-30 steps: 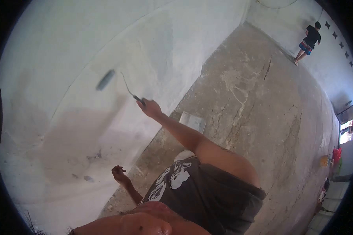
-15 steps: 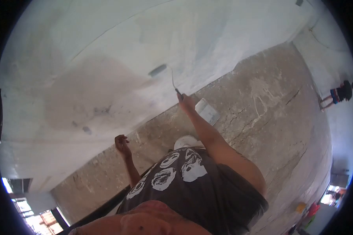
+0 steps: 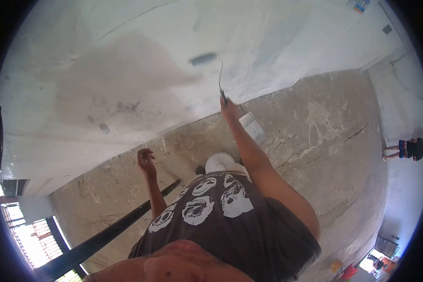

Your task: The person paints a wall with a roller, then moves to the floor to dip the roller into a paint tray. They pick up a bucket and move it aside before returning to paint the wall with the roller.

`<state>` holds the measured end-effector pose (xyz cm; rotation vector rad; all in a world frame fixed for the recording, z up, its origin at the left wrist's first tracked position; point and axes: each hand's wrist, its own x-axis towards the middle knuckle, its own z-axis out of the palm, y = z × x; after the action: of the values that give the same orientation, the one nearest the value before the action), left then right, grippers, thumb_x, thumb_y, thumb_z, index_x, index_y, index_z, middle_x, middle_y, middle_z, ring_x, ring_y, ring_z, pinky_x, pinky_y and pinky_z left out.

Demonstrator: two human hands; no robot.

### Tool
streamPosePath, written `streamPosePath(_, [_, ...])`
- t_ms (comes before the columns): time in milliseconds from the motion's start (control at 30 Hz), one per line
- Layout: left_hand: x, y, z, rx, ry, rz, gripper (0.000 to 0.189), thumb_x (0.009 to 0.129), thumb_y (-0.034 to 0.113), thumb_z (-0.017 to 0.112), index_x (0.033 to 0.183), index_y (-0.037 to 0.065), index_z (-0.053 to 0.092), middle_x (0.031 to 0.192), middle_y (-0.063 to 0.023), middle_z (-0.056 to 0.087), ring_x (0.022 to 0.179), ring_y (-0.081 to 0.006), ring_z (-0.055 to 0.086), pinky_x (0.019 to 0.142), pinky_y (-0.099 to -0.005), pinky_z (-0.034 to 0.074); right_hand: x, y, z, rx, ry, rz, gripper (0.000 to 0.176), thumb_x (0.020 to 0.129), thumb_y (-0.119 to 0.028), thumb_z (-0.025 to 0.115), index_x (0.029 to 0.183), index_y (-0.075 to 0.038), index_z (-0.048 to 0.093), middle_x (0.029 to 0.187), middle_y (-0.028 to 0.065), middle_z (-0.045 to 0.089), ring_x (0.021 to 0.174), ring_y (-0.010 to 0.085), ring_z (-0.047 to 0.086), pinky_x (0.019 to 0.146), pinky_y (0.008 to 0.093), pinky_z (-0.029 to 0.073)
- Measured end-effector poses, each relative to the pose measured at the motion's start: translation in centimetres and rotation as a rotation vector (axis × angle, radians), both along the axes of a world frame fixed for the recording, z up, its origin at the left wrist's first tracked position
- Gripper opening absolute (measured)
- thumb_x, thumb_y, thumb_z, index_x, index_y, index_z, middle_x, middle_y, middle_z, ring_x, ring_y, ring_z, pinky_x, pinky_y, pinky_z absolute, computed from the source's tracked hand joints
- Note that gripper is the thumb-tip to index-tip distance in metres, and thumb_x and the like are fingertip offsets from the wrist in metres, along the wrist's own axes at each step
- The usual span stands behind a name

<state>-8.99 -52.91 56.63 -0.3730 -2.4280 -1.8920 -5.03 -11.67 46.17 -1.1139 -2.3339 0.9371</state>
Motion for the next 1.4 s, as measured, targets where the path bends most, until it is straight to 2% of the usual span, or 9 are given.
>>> streamPosePath(167, [0.6,-0.9,0.1,-0.017,-0.040,0.043,0.017,0.089,-0.004,0.048,0.100,0.002,0.059,0.087,-0.0065,0.063,0.069,-0.0117,0.058,0.066,-0.0261,0.049,2.0,-1.4,-3.6,-0.075,-0.213,0.043,0.058,0.097,-0.057,0.045,0.088,-0.003,0.065,0.081,0.0240,0.068,0.082,0.0448,0.067,0.073,0.0515,0.052])
streamPosePath(400, [0.4,-1.7,-0.4,-0.015,-0.046,0.042,0.018,0.091,-0.002,0.047,0.103,0.001,0.060,0.086,-0.0078,0.064,0.070,-0.0138,0.060,0.066,-0.0281,0.050,-0.5,1.6,6.6,-0.141,0.202,-0.038,0.054,0.098,-0.054,0.050,0.083,-0.003,0.061,0.069,0.0172,0.062,0.069,0.0402,0.062,0.066,0.0461,0.049])
streamPosePath(433, [0.2,-1.5,-0.2,-0.030,-0.033,0.041,0.018,0.091,-0.002,0.047,0.103,0.001,0.060,0.086,-0.0077,0.064,0.070,-0.0139,0.060,0.066,-0.0283,0.049,-1.2,2.1,7.8,-0.156,0.339,-0.041,0.057,0.099,-0.054,0.050,0.072,-0.004,0.053,0.053,0.0067,0.050,0.047,0.0178,0.054,0.047,0.0378,0.042])
streamPosePath(600, [1.0,-1.1,0.3,-0.034,-0.030,0.037,0.018,0.090,-0.003,0.047,0.102,0.002,0.059,0.087,-0.0069,0.063,0.071,-0.0130,0.059,0.066,-0.0275,0.050,-2.3,5.3,14.8,-0.482,0.539,-0.064,0.053,0.101,-0.052,0.047,0.071,-0.009,0.051,0.047,-0.0012,0.044,0.033,0.0082,0.039,0.033,0.0273,0.029])
streamPosePath(833, [1.7,-2.3,-0.1,-0.033,-0.016,0.071,0.019,0.090,-0.005,0.046,0.101,0.002,0.059,0.089,-0.0070,0.063,0.072,-0.0123,0.059,0.065,-0.0264,0.051,-1.9,10.4,7.1,-0.047,0.341,-0.084,0.061,0.099,-0.059,0.045,0.076,-0.004,0.056,0.050,0.0065,0.051,0.040,0.0198,0.053,0.043,0.0359,0.043])
streamPosePath(1000, [1.7,-2.8,-0.3,-0.026,-0.014,0.078,0.017,0.090,-0.003,0.047,0.101,0.002,0.060,0.088,-0.0073,0.063,0.070,-0.0131,0.060,0.065,-0.0271,0.050,-2.0,3.5,-12.1,-0.275,0.328,0.124,0.067,0.095,-0.071,0.036,0.072,-0.009,0.051,0.047,0.0046,0.046,0.035,0.0197,0.049,0.034,0.0375,0.041])
streamPosePath(1033, [1.5,-2.6,-0.6,-0.031,-0.022,0.078,0.016,0.091,-0.002,0.048,0.102,0.001,0.060,0.087,-0.0077,0.064,0.069,-0.0141,0.060,0.065,-0.0278,0.050,-1.3,-0.8,-4.5,-0.854,0.222,0.001,0.061,0.097,-0.067,0.038,0.072,-0.012,0.049,0.046,0.0019,0.043,0.033,0.0172,0.045,0.032,0.0344,0.037])
streamPosePath(1167, [1.1,-1.7,0.5,-0.066,-0.027,0.045,0.017,0.091,-0.002,0.048,0.102,0.002,0.060,0.087,-0.0074,0.064,0.069,-0.0139,0.060,0.065,-0.0280,0.050,-2.2,-3.7,3.1,-1.009,0.416,-0.102,0.058,0.099,-0.062,0.039,0.072,-0.012,0.049,0.048,0.0017,0.044,0.032,0.0154,0.043,0.031,0.0306,0.035])
streamPosePath(1400, [1.4,-2.1,-0.1,-0.046,-0.024,0.049,0.018,0.090,-0.002,0.048,0.102,0.002,0.060,0.086,-0.0068,0.064,0.069,-0.0137,0.060,0.066,-0.0280,0.050,-2.5,9.5,11.9,-1.127,0.693,-0.144,0.056,0.098,-0.066,0.037,0.079,-0.014,0.046,0.053,-0.0001,0.040,0.041,0.0151,0.041,0.041,0.0323,0.039])
